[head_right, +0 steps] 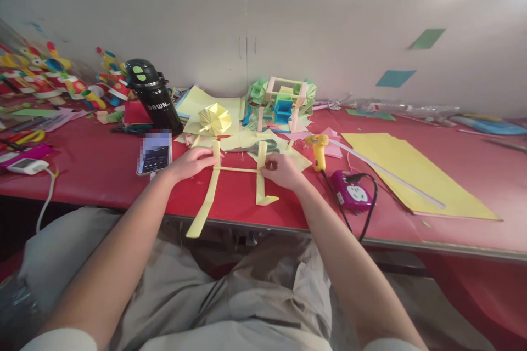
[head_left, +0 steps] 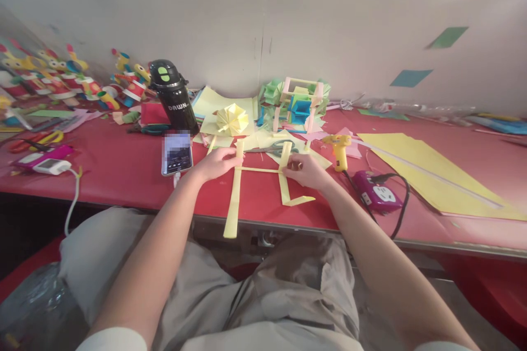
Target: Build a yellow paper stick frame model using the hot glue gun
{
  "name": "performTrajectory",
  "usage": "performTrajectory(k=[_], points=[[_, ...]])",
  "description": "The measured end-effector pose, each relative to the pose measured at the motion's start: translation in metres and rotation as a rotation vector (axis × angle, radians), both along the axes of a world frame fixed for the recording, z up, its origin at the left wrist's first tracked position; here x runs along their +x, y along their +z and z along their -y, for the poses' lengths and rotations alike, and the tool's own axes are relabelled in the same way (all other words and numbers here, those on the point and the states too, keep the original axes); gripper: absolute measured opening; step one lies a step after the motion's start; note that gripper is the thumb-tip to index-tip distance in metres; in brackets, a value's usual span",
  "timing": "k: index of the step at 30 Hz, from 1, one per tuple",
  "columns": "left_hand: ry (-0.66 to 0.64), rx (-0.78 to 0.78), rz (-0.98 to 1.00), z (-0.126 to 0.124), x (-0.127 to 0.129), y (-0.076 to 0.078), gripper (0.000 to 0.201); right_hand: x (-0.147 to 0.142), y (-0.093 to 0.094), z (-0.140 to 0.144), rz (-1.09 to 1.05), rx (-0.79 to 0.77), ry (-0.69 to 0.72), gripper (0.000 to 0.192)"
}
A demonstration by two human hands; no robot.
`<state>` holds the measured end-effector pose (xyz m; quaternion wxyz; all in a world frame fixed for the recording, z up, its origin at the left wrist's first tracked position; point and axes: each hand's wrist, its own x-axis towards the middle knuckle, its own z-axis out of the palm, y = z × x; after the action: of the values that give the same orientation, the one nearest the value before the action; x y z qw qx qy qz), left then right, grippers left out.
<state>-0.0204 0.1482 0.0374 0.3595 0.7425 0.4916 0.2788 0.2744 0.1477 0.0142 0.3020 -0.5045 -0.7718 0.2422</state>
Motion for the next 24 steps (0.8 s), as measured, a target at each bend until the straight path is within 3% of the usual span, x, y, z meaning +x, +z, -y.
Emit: performTrajectory(k=[8,15,18,24], points=[[0.157,0.282,0.195,-0.003,-0.003,0.009,0.026,-0.001,0.001,0.001,-0.011,-0.012,-0.002,0.021],[0.453,0.351,0.298,-0.006,-0.015,0.012,0.026,-0.001,0.004,0.003,-0.002,-0.001,-0.003,0.023],[0.482,0.416,0.146,-0.007,-0.024,0.014,0.023,-0.001,0.005,0.003,0.000,0.014,-0.007,0.025],[0.602,0.430,-0.541,-0.005,-0.026,0.010,0.009,-0.001,0.005,0.003,-0.037,0.048,-0.061,0.026]])
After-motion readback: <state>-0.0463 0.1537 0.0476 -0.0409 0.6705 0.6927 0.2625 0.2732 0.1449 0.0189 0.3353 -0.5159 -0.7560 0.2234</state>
